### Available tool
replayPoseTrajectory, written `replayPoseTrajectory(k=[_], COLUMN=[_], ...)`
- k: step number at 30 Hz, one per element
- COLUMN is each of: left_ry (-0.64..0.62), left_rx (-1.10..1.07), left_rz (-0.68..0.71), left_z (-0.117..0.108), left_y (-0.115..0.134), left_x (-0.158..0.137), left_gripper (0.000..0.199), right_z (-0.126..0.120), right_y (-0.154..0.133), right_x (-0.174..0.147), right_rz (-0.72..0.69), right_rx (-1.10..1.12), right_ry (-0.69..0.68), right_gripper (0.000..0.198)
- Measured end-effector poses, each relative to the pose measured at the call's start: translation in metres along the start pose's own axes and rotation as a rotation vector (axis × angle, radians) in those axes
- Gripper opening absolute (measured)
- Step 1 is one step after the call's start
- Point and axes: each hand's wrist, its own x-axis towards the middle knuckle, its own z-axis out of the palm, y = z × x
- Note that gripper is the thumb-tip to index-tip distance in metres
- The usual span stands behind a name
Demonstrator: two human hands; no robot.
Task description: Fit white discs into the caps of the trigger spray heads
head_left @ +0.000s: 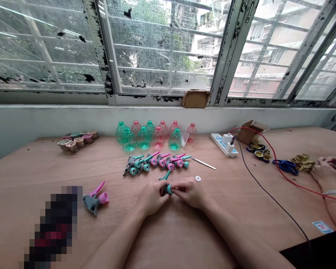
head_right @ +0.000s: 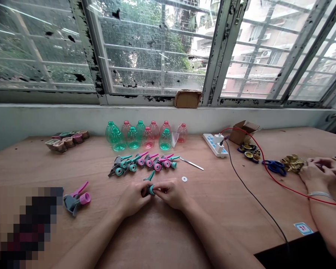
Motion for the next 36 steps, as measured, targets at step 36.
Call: replayPoseTrajectory(k=[36], left_ry=[0.591], left_rx=[0.399], left_rz=[-0.134], left_z=[-0.038], left_y=[-0.044], left_x=[0.006], left_gripper=[0.035], right_z=[-0.081], right_y=[0.053], right_x=[-0.008], right_rz=[0.582], right_rx=[-0.307], right_ry=[-0.165], right_gripper=[0.028])
